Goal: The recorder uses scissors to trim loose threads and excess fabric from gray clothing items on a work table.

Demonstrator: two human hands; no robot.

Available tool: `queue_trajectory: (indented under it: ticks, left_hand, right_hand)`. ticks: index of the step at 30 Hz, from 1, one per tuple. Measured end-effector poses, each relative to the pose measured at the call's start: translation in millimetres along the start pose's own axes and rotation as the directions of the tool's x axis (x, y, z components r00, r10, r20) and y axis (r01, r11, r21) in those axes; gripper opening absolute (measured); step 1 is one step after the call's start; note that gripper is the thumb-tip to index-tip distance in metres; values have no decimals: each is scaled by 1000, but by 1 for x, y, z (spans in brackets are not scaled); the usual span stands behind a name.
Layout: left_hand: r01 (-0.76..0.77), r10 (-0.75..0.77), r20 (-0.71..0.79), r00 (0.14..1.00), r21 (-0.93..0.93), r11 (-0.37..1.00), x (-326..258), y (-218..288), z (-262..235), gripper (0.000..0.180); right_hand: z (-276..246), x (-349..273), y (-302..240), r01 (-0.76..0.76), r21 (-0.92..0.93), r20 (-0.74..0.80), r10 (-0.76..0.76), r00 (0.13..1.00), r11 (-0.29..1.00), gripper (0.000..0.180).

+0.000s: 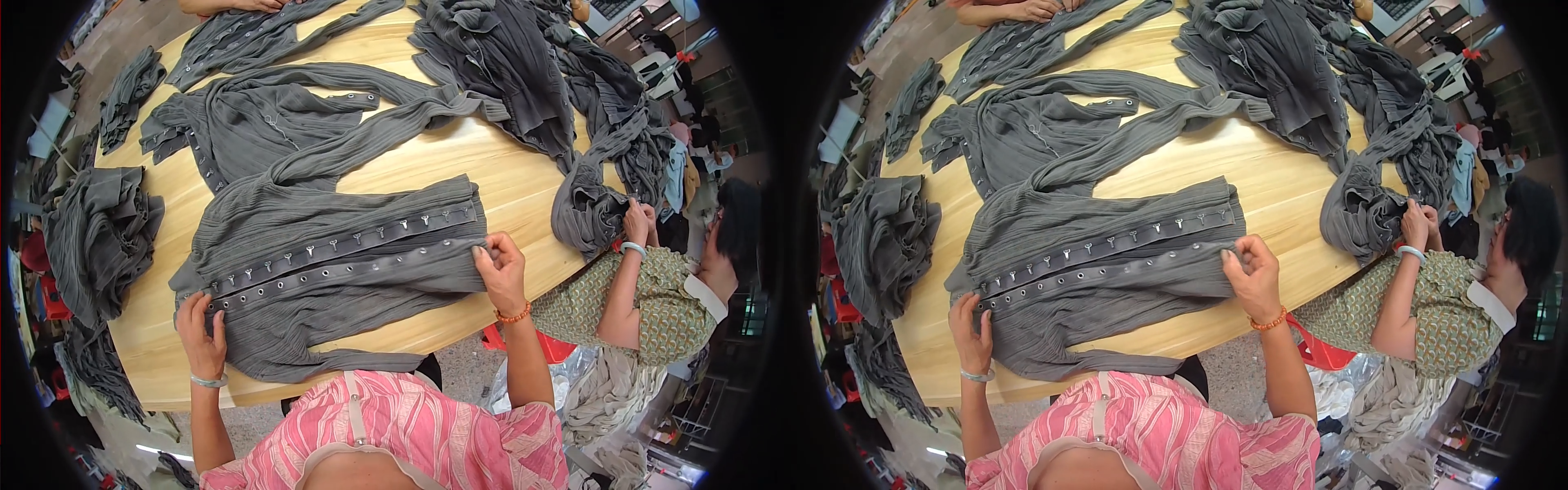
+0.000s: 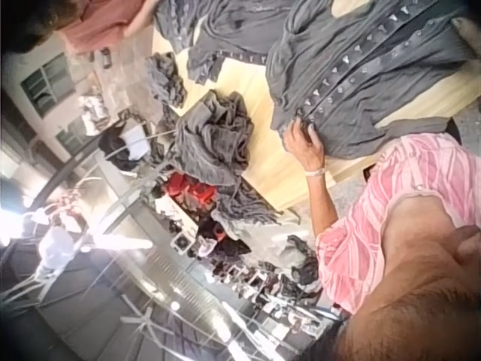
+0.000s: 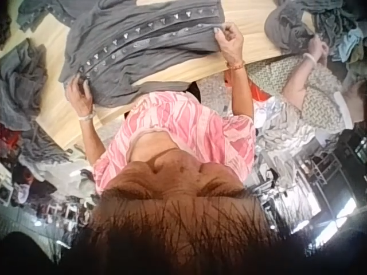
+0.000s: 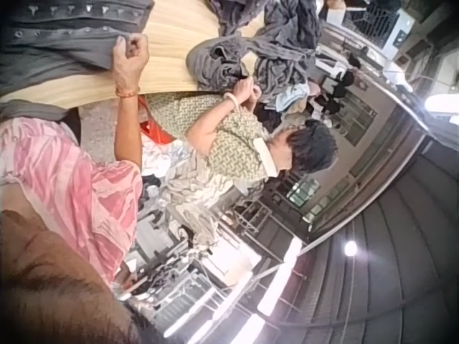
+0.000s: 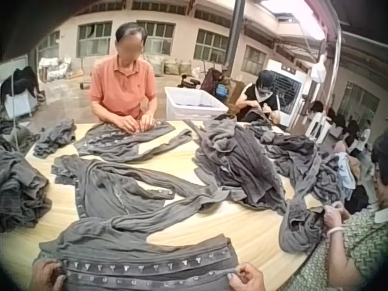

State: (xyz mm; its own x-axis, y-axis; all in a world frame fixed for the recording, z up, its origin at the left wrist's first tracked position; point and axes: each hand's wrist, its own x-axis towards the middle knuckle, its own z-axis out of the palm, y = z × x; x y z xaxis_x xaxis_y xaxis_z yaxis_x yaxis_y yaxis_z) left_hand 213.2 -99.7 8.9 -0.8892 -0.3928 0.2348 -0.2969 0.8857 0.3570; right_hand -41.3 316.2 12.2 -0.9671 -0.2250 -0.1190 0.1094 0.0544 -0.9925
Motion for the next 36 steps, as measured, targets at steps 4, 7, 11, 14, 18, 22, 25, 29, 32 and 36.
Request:
queue_trajectory:
  ticks: [4, 7, 11, 14, 18, 22, 25, 29, 32, 36]
  left_hand:
    - [-62, 63, -20, 998, 44, 997, -1, -4, 6, 36]
    - [-91, 94, -25, 995, 77, 993, -3, -7, 6, 39]
    - [-82, 83, -6, 997, 101, 992, -10, -14, -2, 38]
    - [-56, 59, -25, 998, 99, 994, -16, -18, -4, 37]
    - [-55, 59, -50, 997, 89, 994, -14, -17, -8, 38]
    - [-49, 54, -60, 997, 79, 996, -17, -20, -5, 38]
    - [-22, 27, -54, 998, 93, 995, -21, -20, -11, 37]
    - [9, -7, -28, 1000, 54, 998, -30, -28, -17, 36]
    - [2, -2, -59, 998, -5, 1000, -29, -33, -17, 35]
    - [69, -87, -149, 985, -118, 991, -27, -42, -12, 32]
  right_hand:
    - [-15, -15, 11, 7, -270, -114, -39, 993, 963, 9]
    - [-23, -23, 22, -112, -463, -85, 82, 993, 879, 15]
    - [-12, -19, 13, -191, -391, -88, 170, 981, 900, 18]
    - [-13, -13, 22, -30, -627, -9, 32, 999, 779, 19]
    - [-3, -15, 5, 198, -428, -30, -233, 972, 882, 9]
    - [-24, -9, 1, 239, -294, -83, -273, 958, 925, 13]
    - [-17, 9, 11, 179, -280, 51, -171, 984, 943, 19]
    - [-11, 5, -14, -191, -6, 3, 191, 982, 982, 24]
    - [-32, 16, -8, -152, 42, 84, 148, 985, 988, 21]
    - [-1, 14, 1, 176, -898, 51, -302, 952, 403, 14]
